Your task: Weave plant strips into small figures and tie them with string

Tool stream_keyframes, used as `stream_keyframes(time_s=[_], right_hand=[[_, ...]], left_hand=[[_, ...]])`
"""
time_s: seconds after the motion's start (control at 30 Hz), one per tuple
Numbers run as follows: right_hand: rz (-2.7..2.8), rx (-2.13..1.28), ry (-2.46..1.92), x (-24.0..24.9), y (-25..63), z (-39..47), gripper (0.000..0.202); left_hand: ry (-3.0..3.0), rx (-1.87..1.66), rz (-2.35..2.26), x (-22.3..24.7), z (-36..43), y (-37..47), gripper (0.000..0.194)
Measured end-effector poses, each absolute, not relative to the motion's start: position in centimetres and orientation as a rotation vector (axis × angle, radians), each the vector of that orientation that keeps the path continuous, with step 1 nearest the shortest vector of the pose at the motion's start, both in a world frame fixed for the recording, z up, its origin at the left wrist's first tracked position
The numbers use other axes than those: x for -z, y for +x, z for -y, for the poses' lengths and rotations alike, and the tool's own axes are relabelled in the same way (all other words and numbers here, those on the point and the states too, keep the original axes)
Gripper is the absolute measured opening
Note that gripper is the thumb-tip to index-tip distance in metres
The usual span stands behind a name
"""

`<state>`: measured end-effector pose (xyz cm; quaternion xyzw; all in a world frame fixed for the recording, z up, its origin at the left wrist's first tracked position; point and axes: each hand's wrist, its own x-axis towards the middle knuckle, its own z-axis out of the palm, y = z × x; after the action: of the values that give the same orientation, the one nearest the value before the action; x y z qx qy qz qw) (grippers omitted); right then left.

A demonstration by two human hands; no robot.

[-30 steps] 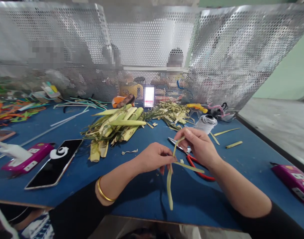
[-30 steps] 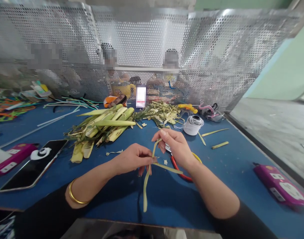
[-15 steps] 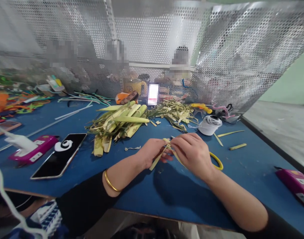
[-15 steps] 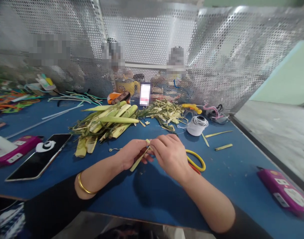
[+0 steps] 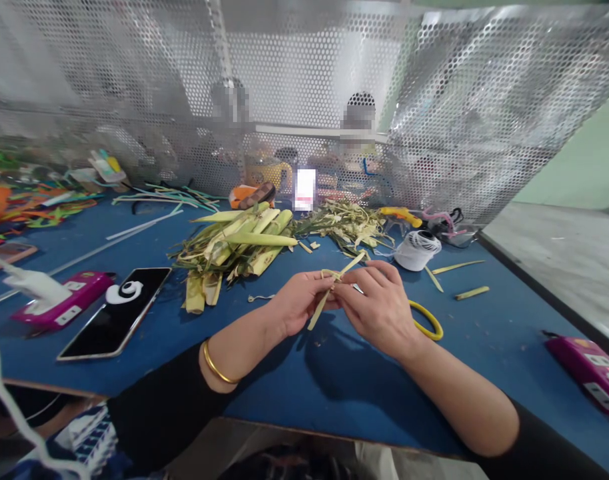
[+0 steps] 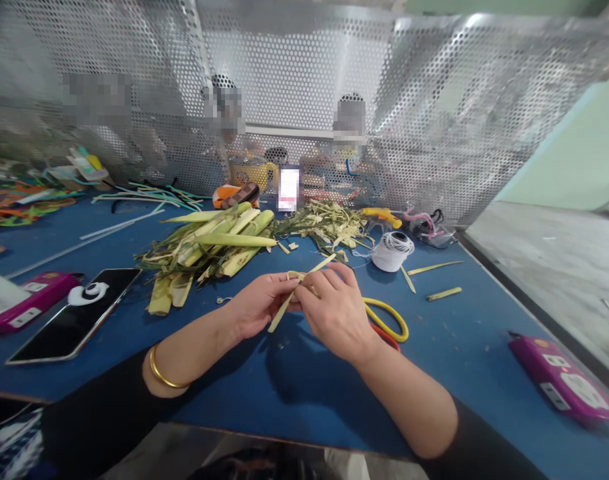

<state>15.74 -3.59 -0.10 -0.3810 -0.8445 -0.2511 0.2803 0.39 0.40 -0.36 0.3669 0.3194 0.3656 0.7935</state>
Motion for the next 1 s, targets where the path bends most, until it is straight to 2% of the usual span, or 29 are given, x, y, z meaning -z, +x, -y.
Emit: stream_keyframes(time_s=[0.17,0.3,0.43,0.67,0.9,1.0], right_hand=[[2.491,0.704,-0.827,0.0,14.9,3.9,0.028],[2.452,0.616,-0.860,0.5,14.7,3.8,0.028],[2.142,0.289,-1.102,0.8,15.0,3.5,0.017],[1.463,-0.616,-1.392,2.1,15.6,2.0,0.013],[1.290,-1.022,-1.397,2.5,15.0,1.7,0.021],[1.334,-1.122,-1.390,2.1,14.9,2.0,0.013]], left_hand=[[0.821,-0.807,-0.694,0.9,-0.3,0.5,0.014],[0.833,-0.778,-0.730,0.9,-0.1,0.7,0.022],[0.898,-0.824,-0.774,0.8,-0.2,0.5,0.026],[0.900,-0.810,-0.845,0.6,-0.6,0.2,0.022],[0.961,-0.898,-0.969,0.9,-0.7,0.3,0.022],[0.874,-0.939,-1.027,0.6,-1.1,0.1,0.023]])
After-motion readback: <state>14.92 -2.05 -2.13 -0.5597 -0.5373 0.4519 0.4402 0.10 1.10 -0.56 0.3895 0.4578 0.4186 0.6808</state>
